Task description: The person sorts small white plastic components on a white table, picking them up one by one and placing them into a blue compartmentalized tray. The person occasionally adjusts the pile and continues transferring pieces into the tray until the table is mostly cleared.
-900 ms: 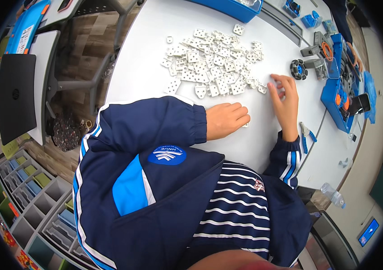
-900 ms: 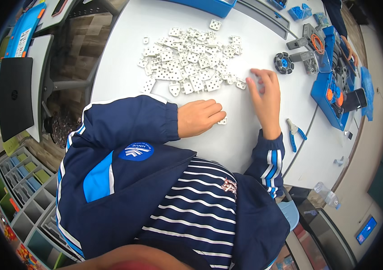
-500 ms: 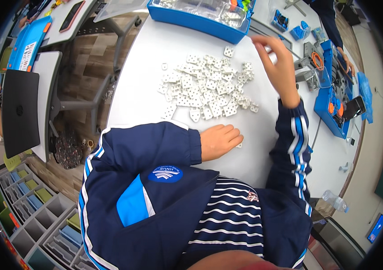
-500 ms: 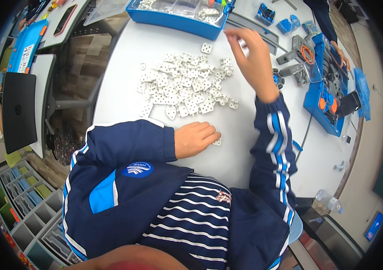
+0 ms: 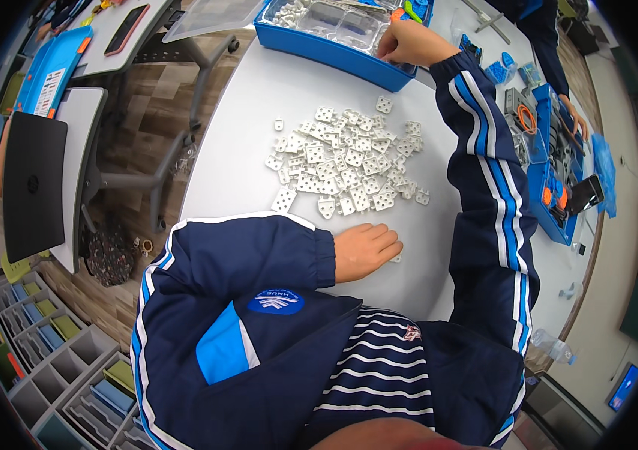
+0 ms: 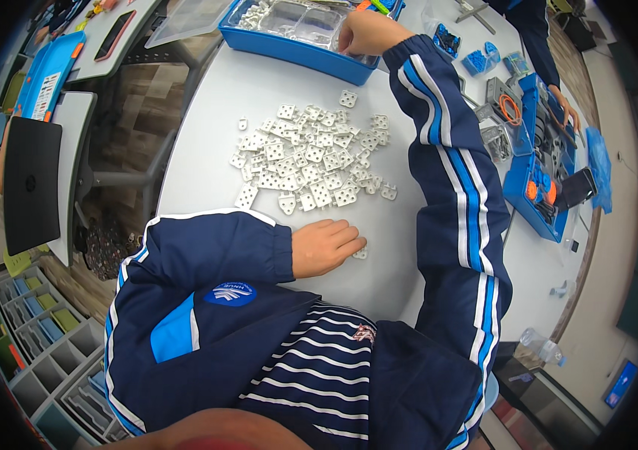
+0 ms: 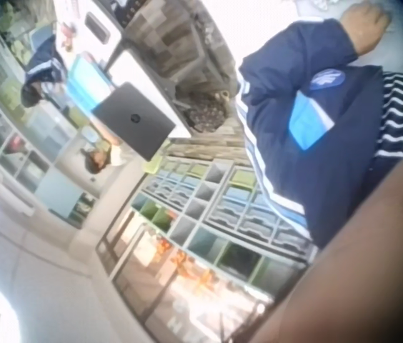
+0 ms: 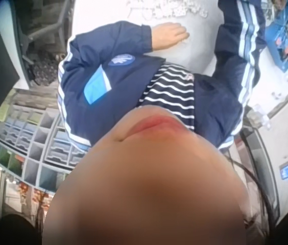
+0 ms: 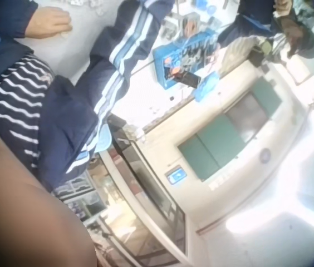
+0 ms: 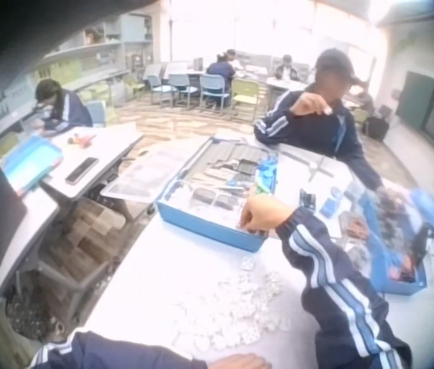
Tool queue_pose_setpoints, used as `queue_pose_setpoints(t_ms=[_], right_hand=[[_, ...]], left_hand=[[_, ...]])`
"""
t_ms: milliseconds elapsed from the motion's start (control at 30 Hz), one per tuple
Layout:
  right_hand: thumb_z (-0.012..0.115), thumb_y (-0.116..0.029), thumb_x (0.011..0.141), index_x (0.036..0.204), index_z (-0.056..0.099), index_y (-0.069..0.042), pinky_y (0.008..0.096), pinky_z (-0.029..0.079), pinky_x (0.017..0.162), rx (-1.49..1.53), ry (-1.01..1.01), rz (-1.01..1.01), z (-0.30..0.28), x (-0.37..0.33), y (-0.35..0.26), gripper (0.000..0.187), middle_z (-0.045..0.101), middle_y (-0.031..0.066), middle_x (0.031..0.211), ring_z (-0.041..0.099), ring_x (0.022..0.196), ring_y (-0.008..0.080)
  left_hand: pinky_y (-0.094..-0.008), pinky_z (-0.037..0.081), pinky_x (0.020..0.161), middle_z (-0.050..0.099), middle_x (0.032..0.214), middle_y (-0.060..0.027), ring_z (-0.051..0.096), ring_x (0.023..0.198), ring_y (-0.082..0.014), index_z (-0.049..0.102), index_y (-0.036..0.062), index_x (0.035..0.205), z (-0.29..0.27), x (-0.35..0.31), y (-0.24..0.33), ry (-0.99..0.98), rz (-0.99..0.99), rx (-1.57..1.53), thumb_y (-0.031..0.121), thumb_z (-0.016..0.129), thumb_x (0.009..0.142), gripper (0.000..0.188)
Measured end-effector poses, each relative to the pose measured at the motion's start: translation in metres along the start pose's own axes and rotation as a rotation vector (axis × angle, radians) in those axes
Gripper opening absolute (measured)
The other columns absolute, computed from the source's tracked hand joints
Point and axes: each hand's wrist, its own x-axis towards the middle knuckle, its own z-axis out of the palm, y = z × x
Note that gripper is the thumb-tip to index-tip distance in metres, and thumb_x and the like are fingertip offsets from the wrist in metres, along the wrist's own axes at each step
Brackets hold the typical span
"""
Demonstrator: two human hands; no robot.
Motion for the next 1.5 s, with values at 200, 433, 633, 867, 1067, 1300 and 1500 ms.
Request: queue_pose_setpoints(t_ms=[200,433,633,867,1067,1300,1500], right_hand=[[0.071,-0.020,0.089,0.108,0.078,-0.005,0.0329,0.058,0.077,-0.068,-0.097,0.050,-0.005,0.008,-0.007,0.025,0.077,0.0109,0.097,0.074,0.085,0.0230],[0.053,-0.033,0.100,0.116,0.073,-0.002,0.0327,0.053,0.089,0.076,-0.189,0.094,-0.013,-0.005,-0.013,0.040,0.075,0.0124,0.107,0.071,0.094,0.0236],[0.045,-0.035,0.102,0.118,0.069,0.002,0.0387,0.053,0.091,-0.108,-0.223,0.020,-0.005,0.000,-0.021,0.046,0.073,0.0160,0.114,0.068,0.101,0.0320],[0.036,-0.042,0.102,0.119,0.065,0.004,0.0466,0.052,0.091,-0.122,-0.197,0.021,-0.003,0.008,-0.021,0.057,0.069,0.0260,0.116,0.067,0.103,0.0418],[0.032,-0.047,0.102,0.119,0.065,0.006,0.0502,0.048,0.096,-0.053,-0.163,0.269,0.007,0.007,-0.026,0.065,0.066,0.0267,0.125,0.064,0.115,0.0403],[0.025,-0.085,0.091,0.129,0.068,-0.001,0.0670,0.016,0.117,-0.300,-0.142,0.292,0.016,-0.004,-0.058,0.102,0.061,0.0273,0.135,0.048,0.136,0.0449],[0.044,-0.081,0.089,0.123,0.069,0.004,0.0640,0.027,0.112,-0.221,-0.240,0.258,0.006,0.003,-0.041,0.095,0.065,0.0256,0.127,0.056,0.127,0.0412]], left_hand=[[-0.0345,0.050,0.076,0.055,0.099,-0.0074,0.057,0.090,-0.0238,0.059,0.0018,0.119,0.000,0.000,0.000,-0.011,0.001,-0.008,0.005,0.066,0.074,0.046],[-0.0349,0.049,0.076,0.056,0.099,-0.0074,0.057,0.090,-0.0239,0.059,0.0018,0.119,0.000,0.000,-0.001,-0.022,0.012,-0.004,0.005,0.066,0.076,0.044],[-0.0350,0.049,0.076,0.056,0.100,-0.0073,0.057,0.090,-0.0239,0.059,0.0020,0.120,0.001,0.000,-0.001,-0.032,0.020,0.011,0.006,0.065,0.077,0.043],[-0.0354,0.049,0.076,0.055,0.098,-0.0073,0.057,0.089,-0.0240,0.059,0.0025,0.118,0.001,0.000,-0.002,-0.030,0.023,0.014,0.005,0.066,0.076,0.043],[-0.0362,0.050,0.074,0.055,0.097,-0.0072,0.057,0.089,-0.0241,0.060,0.0029,0.115,0.001,0.001,-0.001,-0.016,0.024,0.014,0.005,0.066,0.076,0.040],[-0.0361,0.050,0.074,0.055,0.097,-0.0074,0.058,0.089,-0.0243,0.060,0.0027,0.116,0.002,0.000,-0.002,0.014,0.042,0.021,0.005,0.066,0.076,0.041],[-0.0359,0.049,0.076,0.055,0.099,-0.0081,0.057,0.090,-0.0249,0.059,0.0021,0.116,0.002,-0.001,-0.002,-0.017,0.033,0.012,0.005,0.066,0.075,0.042]])
